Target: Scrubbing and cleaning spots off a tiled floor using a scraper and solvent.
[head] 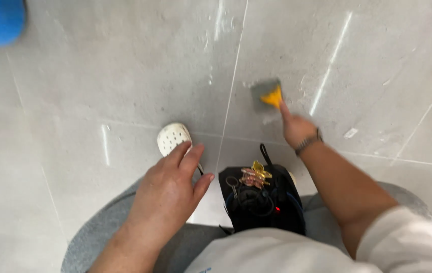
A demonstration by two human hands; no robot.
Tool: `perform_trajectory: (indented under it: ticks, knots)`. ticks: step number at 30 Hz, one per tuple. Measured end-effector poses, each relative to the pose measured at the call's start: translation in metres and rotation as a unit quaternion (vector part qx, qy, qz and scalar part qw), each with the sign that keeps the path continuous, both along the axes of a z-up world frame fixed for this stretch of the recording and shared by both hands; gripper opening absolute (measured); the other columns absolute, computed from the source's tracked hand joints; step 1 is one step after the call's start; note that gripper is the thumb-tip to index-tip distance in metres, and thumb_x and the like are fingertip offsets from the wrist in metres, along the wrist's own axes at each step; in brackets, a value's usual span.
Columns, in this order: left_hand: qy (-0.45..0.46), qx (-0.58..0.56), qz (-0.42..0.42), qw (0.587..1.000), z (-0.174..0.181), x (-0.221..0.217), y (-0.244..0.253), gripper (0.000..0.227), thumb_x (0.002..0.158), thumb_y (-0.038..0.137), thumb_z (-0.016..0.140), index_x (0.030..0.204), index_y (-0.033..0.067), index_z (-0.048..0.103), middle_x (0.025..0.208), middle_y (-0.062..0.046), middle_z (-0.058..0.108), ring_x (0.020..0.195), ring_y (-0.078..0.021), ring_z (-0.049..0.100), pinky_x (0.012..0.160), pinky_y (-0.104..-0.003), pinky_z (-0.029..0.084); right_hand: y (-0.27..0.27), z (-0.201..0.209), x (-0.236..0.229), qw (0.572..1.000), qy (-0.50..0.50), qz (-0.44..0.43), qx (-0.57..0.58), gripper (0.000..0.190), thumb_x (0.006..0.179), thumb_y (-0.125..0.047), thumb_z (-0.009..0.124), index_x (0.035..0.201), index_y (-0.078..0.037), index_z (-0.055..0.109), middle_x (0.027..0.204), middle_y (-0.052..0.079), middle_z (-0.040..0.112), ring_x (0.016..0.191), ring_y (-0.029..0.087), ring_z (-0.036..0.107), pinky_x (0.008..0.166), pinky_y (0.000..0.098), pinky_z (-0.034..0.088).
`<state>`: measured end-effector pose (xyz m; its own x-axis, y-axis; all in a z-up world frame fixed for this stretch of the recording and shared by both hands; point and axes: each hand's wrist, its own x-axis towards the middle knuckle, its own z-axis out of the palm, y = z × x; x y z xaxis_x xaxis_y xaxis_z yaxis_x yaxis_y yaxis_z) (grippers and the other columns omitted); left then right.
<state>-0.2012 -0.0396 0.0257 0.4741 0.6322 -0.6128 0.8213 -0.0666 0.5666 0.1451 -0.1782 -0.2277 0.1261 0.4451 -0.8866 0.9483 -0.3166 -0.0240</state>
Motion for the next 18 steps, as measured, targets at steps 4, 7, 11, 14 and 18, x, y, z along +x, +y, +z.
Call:
perform_trajectory:
  ticks: [4,7,11,14,18]
  knots:
    - [-0.022,0.060,0.018,0.998,0.007,-0.001,-0.005,0.056,0.085,0.031,0.074,0.128,-0.0010,0.059,0.130,-0.027,0.062,0.104,-0.0409,0.069,0.083,-0.047,0.058,0.088,-0.005,-0.047,0.999,0.029,0.010,0.029,0.039,0.112,-0.034,0.025,0.148,-0.020,0.032,0.115,0.023,0.070,0.103,0.041,0.068,0.091,0.0527,0.053]
    - [-0.017,0.031,0.023,0.999,0.012,-0.004,-0.010,0.057,0.086,0.031,0.073,0.132,0.0004,0.059,0.133,-0.027,0.061,0.104,-0.0404,0.069,0.083,-0.046,0.057,0.047,-0.002,-0.029,0.999,0.036,0.027,0.005,0.038,0.111,-0.035,0.025,0.148,-0.026,0.031,0.118,0.023,0.069,0.103,0.039,0.068,0.092,0.0511,0.053]
    - [-0.018,0.043,0.021,0.999,0.006,-0.010,-0.023,0.056,0.088,0.034,0.073,0.130,-0.0005,0.058,0.129,-0.029,0.060,0.108,-0.0415,0.066,0.085,-0.047,0.056,0.026,0.011,-0.011,0.995,0.023,0.087,-0.039,0.061,0.106,-0.027,0.032,0.164,-0.037,0.016,0.123,0.022,0.068,0.106,0.036,0.070,0.092,0.0488,0.055]
    - [-0.018,0.014,0.036,0.999,0.018,-0.005,-0.020,0.058,0.086,0.034,0.071,0.131,0.0002,0.057,0.133,-0.027,0.059,0.108,-0.0395,0.067,0.085,-0.047,0.055,0.064,0.022,-0.049,0.997,0.017,0.076,-0.028,0.061,0.107,-0.029,0.036,0.165,-0.034,0.017,0.122,0.021,0.069,0.108,0.037,0.068,0.094,0.0498,0.053]
    - [-0.026,0.049,0.036,0.998,0.018,-0.005,-0.029,0.057,0.088,0.034,0.071,0.132,0.0000,0.057,0.133,-0.027,0.059,0.110,-0.0405,0.066,0.087,-0.049,0.054,0.055,-0.014,-0.036,0.997,0.049,0.062,0.023,0.055,0.107,-0.031,0.036,0.160,-0.037,0.021,0.124,0.017,0.069,0.110,0.036,0.067,0.095,0.0490,0.052]
